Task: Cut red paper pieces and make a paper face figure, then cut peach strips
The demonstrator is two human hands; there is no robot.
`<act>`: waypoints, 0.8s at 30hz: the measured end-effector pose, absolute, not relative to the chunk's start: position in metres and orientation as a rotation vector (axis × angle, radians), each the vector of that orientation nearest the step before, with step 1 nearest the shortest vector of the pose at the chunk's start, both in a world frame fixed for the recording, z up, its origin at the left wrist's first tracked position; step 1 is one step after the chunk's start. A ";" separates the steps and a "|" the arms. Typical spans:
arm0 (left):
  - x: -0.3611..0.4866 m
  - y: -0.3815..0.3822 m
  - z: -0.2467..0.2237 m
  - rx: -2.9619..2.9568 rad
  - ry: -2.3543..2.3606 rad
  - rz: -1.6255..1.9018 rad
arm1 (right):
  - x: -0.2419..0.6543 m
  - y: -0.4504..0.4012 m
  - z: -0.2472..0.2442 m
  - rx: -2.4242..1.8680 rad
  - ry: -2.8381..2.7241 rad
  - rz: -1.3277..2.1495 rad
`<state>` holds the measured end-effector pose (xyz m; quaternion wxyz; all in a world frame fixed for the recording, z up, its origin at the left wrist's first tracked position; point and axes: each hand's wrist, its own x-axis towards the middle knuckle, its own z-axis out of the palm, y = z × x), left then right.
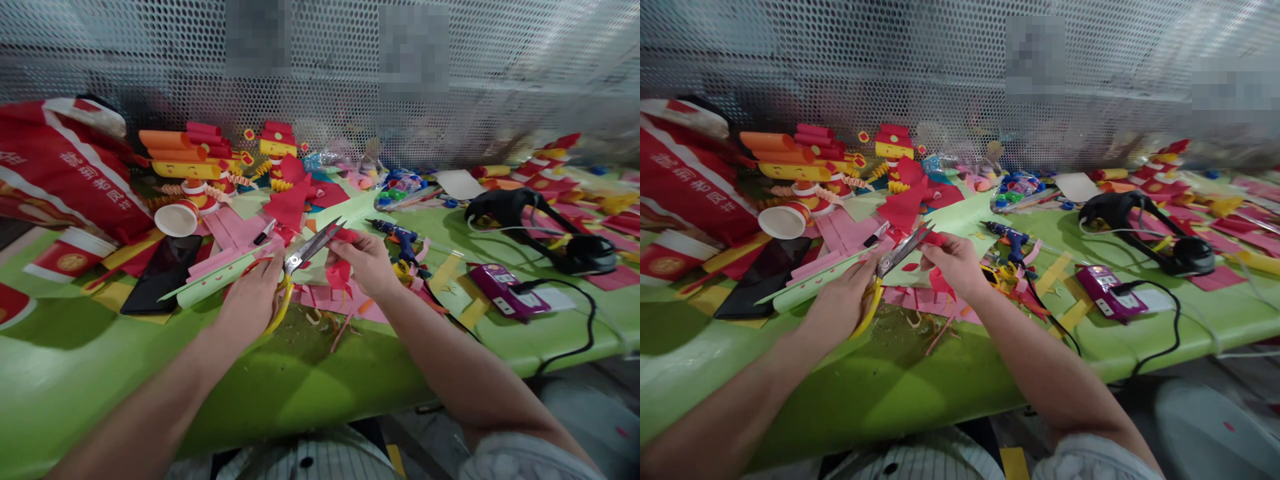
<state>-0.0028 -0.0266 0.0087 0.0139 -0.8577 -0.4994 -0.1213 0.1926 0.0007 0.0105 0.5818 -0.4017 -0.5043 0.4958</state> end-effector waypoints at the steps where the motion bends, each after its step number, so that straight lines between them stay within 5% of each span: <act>1: -0.003 -0.026 0.008 -2.669 -1.558 -0.375 | 0.193 0.001 0.011 -0.941 -1.175 1.153; 24: -0.004 -0.026 0.012 -2.653 -1.573 -0.353 | 0.197 0.002 0.015 -0.980 -1.199 1.077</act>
